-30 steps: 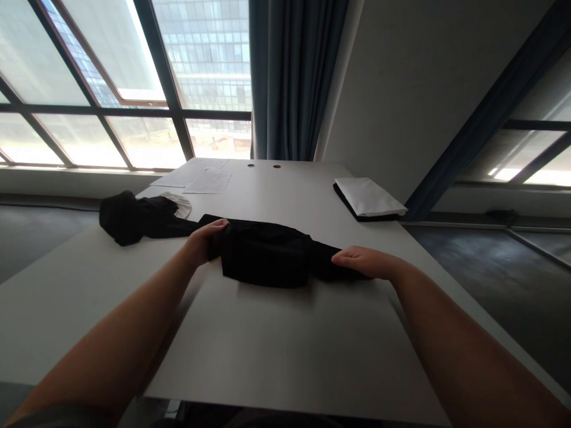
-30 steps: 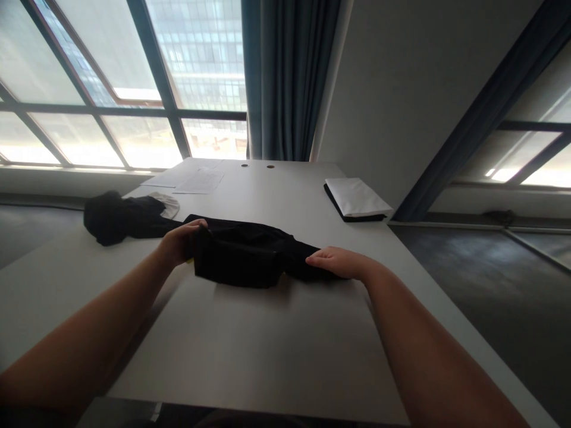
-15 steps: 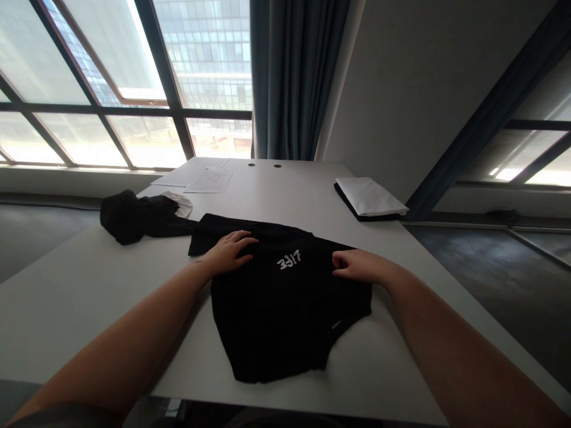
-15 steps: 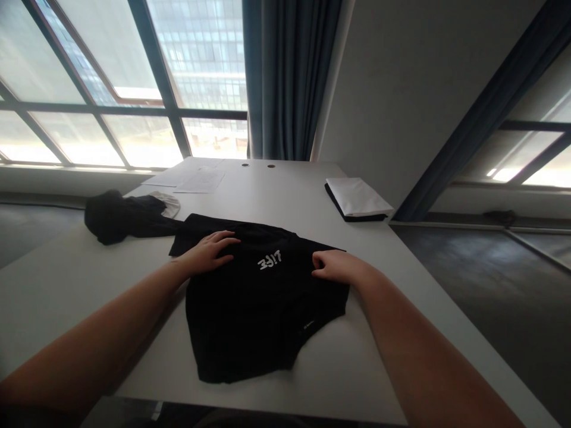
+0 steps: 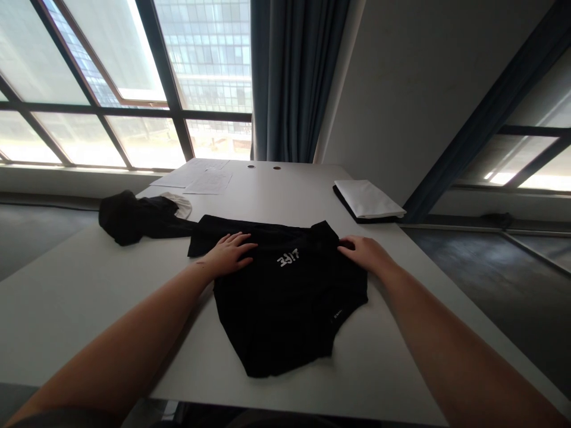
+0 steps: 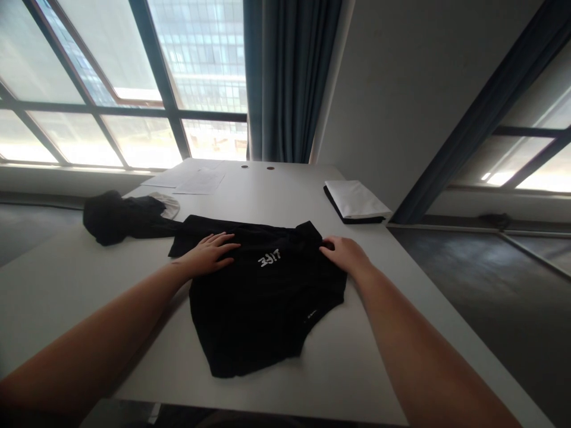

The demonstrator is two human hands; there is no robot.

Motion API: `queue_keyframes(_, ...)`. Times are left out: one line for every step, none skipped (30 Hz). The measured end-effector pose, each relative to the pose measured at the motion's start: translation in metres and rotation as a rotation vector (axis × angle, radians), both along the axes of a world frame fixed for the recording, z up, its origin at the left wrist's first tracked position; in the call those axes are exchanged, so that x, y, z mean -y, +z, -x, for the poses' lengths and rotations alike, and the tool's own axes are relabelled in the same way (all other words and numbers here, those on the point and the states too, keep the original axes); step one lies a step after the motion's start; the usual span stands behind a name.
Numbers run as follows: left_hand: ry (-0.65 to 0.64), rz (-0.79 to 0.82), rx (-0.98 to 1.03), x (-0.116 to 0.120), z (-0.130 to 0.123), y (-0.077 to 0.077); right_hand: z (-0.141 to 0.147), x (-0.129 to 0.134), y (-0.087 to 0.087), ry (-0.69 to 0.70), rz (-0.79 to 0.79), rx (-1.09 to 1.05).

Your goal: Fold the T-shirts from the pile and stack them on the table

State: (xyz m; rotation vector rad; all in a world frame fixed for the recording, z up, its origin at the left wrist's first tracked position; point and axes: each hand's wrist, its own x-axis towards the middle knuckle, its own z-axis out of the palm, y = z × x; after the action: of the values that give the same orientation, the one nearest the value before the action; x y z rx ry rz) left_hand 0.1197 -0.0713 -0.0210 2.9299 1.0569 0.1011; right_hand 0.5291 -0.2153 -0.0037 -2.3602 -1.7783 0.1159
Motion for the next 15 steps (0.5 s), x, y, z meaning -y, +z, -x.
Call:
queue_keyframes(0.004,0.005,0.001,-0.001,0.0,-0.001,-0.001,0.0,-0.003,0.041,-0.01,0.006)
queue_keyframes(0.01,0.011,0.003,-0.001,0.0,-0.002,-0.002,-0.001,-0.005,0.073,-0.014,0.016)
queue_keyframes(0.021,0.017,0.004,-0.002,0.0,-0.003,-0.002,-0.001,-0.007,0.086,-0.009,0.027)
queue_keyframes(0.036,0.024,0.005,-0.003,0.0,-0.004,-0.002,-0.002,-0.009,0.08,0.0,0.033)
queue_keyframes(0.054,0.032,0.006,-0.003,0.0,-0.004,-0.002,-0.002,-0.01,0.061,0.007,0.031)
queue_keyframes(0.073,0.041,0.007,-0.003,0.0,-0.004,-0.004,-0.002,-0.01,0.037,0.001,0.027)
queue_keyframes(0.089,0.052,0.006,-0.003,-0.001,-0.004,-0.006,-0.002,-0.01,0.005,-0.026,0.023)
queue_keyframes(0.101,0.063,0.005,-0.003,-0.001,-0.004,-0.01,-0.002,-0.01,-0.034,-0.081,0.021)
queue_keyframes(0.11,0.073,0.003,-0.003,-0.001,-0.003,-0.015,-0.003,-0.009,-0.081,-0.163,0.021)
queue_keyframes(0.116,0.081,-0.001,-0.002,-0.002,-0.003,-0.02,-0.003,-0.009,-0.137,-0.263,0.018)
queue_keyframes(0.12,0.088,-0.006,-0.002,-0.002,-0.002,-0.024,-0.003,-0.008,-0.2,-0.367,0.007)
queue_keyframes(0.124,0.093,-0.011,-0.001,-0.002,-0.001,-0.028,-0.003,-0.008,-0.257,-0.455,-0.016)
queue_keyframes(0.127,0.095,-0.017,0.0,-0.002,0.0,-0.03,-0.003,-0.007,-0.297,-0.514,-0.047)
queue_keyframes(0.13,0.096,-0.022,0.0,-0.002,0.001,-0.03,-0.003,-0.007,-0.305,-0.534,-0.075)
queue_keyframes(0.133,0.095,-0.027,0.001,-0.002,0.002,-0.027,-0.003,-0.005,-0.277,-0.514,-0.091)
